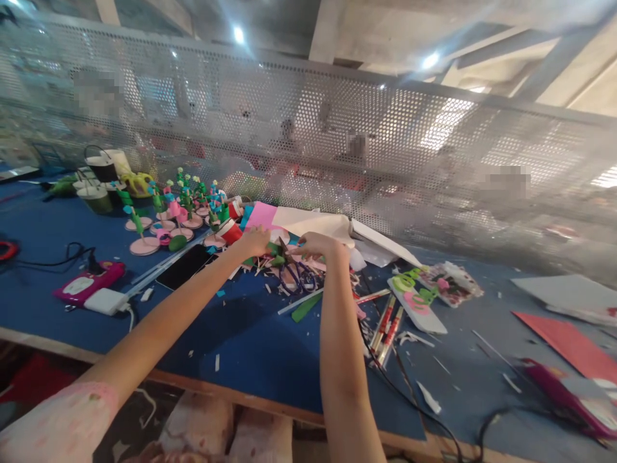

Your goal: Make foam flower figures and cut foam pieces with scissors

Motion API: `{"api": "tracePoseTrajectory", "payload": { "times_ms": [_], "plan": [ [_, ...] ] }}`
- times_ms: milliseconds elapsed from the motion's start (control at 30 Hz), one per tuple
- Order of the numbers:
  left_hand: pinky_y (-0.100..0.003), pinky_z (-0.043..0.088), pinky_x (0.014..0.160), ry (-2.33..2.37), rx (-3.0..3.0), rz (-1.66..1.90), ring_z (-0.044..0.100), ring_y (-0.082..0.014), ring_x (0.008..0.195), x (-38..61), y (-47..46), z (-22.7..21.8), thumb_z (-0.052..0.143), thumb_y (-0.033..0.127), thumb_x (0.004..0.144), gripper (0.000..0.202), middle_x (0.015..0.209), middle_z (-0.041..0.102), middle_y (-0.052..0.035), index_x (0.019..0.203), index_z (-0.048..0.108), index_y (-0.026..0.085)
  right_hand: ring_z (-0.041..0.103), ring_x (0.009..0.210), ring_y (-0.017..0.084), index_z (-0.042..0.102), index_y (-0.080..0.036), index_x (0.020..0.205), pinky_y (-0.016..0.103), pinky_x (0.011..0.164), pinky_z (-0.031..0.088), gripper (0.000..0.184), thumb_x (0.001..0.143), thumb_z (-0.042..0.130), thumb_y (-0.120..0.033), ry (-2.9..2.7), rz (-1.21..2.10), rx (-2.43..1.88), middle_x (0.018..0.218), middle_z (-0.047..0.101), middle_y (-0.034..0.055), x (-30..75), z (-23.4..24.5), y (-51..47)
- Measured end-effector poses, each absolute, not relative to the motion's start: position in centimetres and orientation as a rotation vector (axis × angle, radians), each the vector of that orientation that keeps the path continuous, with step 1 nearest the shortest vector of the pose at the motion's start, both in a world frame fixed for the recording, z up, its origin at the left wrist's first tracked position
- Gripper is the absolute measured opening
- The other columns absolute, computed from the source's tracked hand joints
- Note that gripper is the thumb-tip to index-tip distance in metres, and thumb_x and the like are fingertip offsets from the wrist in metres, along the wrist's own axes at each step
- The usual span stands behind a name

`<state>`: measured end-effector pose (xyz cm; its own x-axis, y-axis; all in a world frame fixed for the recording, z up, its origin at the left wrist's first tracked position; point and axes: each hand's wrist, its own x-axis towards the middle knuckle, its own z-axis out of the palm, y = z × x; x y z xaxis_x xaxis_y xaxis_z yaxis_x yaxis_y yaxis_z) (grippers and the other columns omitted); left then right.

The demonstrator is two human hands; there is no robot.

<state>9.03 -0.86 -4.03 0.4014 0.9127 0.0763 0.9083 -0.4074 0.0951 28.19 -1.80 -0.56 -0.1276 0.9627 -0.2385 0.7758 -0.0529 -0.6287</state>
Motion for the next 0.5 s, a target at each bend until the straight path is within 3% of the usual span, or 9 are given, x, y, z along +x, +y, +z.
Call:
{"api": "tracePoseTrajectory", "payload": {
  "times_ms": [133, 233, 367, 500],
  "plan": [
    [-0.043, 0.045, 0.096, 1.827, 2.557, 0.269, 0.047, -0.0342, 0.125, 8.2, -4.2, -2.7, 0.04, 0.009, 0.086, 0.045, 0.133, 0.049, -0.0241, 0.13, 0.046, 0.006, 0.065, 0.055, 0.019, 0.065, -0.019, 0.065, 0.024, 0.042, 0.046, 0.036, 0.049, 0.088, -0.041, -2.02, 0.936, -1.802, 0.061, 0.069, 0.0069, 27.5, 0.4, -3.1],
    [-0.043, 0.048, 0.088, 1.986, 2.516, 0.345, 0.05, -0.0347, 0.119, 5.8, -6.4, -3.1, 0.037, 0.005, 0.084, 0.046, 0.128, 0.051, -0.0269, 0.13, 0.044, 0.001, 0.066, 0.061, 0.021, 0.066, -0.017, 0.067, 0.027, 0.049, 0.05, 0.038, 0.058, 0.083, -0.05, -2.108, 0.847, -1.885, 0.067, 0.07, 0.0105, 26.9, 1.3, -4.1],
    [-0.04, 0.047, 0.087, 2.409, 2.294, 0.445, 0.055, -0.033, 0.112, 1.0, -7.7, -5.9, 0.028, 0.012, 0.093, 0.036, 0.115, 0.058, -0.0257, 0.117, 0.052, 0.0, 0.069, 0.078, 0.023, 0.069, -0.015, 0.094, 0.03, 0.063, 0.054, 0.047, 0.073, 0.069, -0.058, -2.205, 0.776, -2.001, 0.094, 0.072, 0.0139, 25.9, 2.3, -5.0],
    [-0.044, 0.043, 0.096, 2.544, 2.096, 0.189, 0.046, -0.0406, 0.125, -2.2, -7.3, -8.9, 0.04, 0.027, 0.093, 0.051, 0.132, 0.048, -0.0349, 0.128, 0.043, -0.011, 0.068, 0.087, 0.024, 0.065, -0.014, 0.108, 0.031, 0.072, 0.053, 0.052, 0.081, 0.059, -0.058, -2.349, 0.724, -1.993, 0.108, 0.07, 0.0144, 24.9, 2.8, -5.6]
  ]
}}
